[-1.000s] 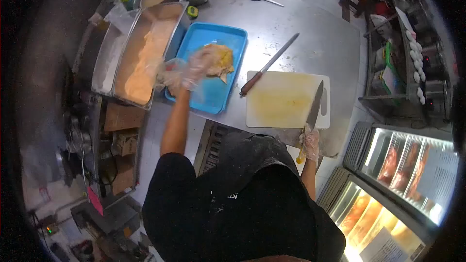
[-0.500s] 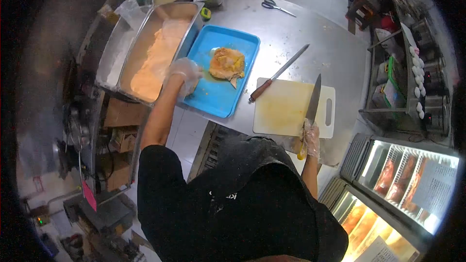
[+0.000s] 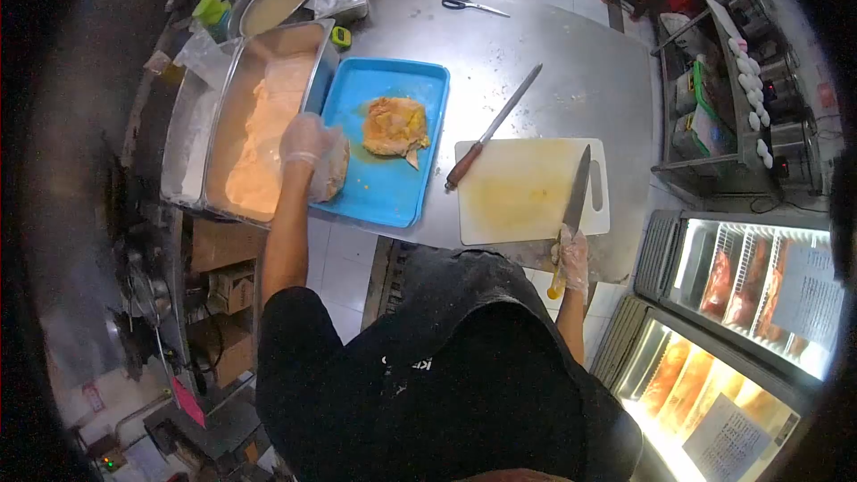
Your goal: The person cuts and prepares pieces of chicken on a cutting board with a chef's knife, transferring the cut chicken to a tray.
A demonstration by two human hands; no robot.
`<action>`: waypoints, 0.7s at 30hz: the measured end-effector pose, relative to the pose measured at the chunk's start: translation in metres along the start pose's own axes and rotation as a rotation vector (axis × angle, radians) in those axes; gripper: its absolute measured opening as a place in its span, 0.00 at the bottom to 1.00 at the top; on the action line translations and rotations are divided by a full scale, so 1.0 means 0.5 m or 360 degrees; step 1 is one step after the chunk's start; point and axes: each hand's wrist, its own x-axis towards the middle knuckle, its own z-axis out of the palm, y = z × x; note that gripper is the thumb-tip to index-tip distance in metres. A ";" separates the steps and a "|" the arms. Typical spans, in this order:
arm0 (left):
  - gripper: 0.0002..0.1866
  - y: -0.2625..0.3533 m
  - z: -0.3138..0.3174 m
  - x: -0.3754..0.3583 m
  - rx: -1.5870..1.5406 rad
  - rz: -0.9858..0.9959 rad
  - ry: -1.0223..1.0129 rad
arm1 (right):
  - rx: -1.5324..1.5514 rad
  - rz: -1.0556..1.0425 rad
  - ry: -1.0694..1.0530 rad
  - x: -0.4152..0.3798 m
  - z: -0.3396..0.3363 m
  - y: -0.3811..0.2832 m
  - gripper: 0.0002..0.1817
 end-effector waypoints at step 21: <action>0.14 0.149 0.468 0.048 -0.0396 0.0423 0.0129 | -0.0057 0.0131 -0.0027 0.015 0.034 0.043 0.25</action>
